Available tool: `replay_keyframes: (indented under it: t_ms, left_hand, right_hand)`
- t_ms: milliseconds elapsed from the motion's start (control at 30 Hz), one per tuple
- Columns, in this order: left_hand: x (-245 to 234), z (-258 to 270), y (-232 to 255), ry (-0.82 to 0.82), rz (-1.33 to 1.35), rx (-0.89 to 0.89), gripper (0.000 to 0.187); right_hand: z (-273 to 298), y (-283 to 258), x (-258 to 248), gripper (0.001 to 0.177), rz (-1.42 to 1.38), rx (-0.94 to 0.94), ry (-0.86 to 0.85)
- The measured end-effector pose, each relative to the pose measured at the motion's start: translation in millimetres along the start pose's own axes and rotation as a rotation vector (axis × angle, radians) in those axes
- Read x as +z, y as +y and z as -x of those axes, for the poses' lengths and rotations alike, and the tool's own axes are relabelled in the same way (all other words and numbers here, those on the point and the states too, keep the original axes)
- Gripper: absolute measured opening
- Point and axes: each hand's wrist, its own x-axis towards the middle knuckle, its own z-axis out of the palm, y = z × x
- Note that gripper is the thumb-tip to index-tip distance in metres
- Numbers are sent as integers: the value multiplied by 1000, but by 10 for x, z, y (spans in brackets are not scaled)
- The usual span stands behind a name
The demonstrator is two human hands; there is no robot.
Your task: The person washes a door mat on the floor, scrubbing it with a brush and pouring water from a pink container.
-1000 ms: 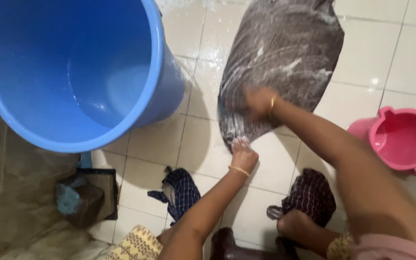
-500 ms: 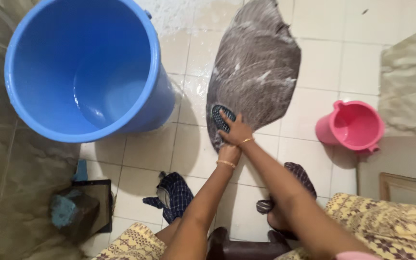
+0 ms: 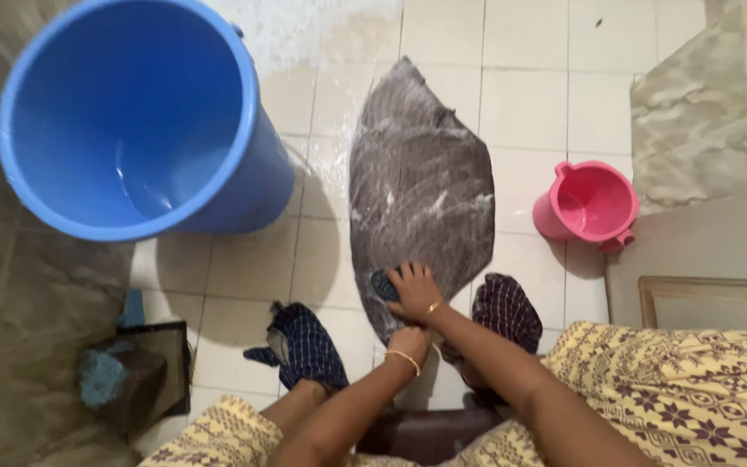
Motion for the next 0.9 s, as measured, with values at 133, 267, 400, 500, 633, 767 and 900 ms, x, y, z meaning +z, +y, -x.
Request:
replay_keyframes:
  t_ms: [133,267,400,500,633,767,900]
  left_hand:
    - [-382,293,12,-308,153,5,42]
    - [-298,224,129,-944,151,326,68]
    - [258,89,197,-1257,430,285,62]
    - [343,20,114,-1457,614,248,60]
    - [122,217,188,-1425,665,309,49]
    - [-215,239,431,-1475,783,303,49]
    - [-538,103,311,-1435,796,294,49]
  right_hand:
    - [-138,185,-184,84,-107,0,-145]
    - [-287,233,-380,82,-145,-94,-183]
    - [-388,294,-437,80,-123,-200,-280]
    - [-430,350,-420,84,-139,-269,-267]
    - [-462,442,-264,78,-210,-330,-209]
    - [-445,540,-132,82,-273,-410,-147]
    - [-403,541,-68,79,-278,-426,-23]
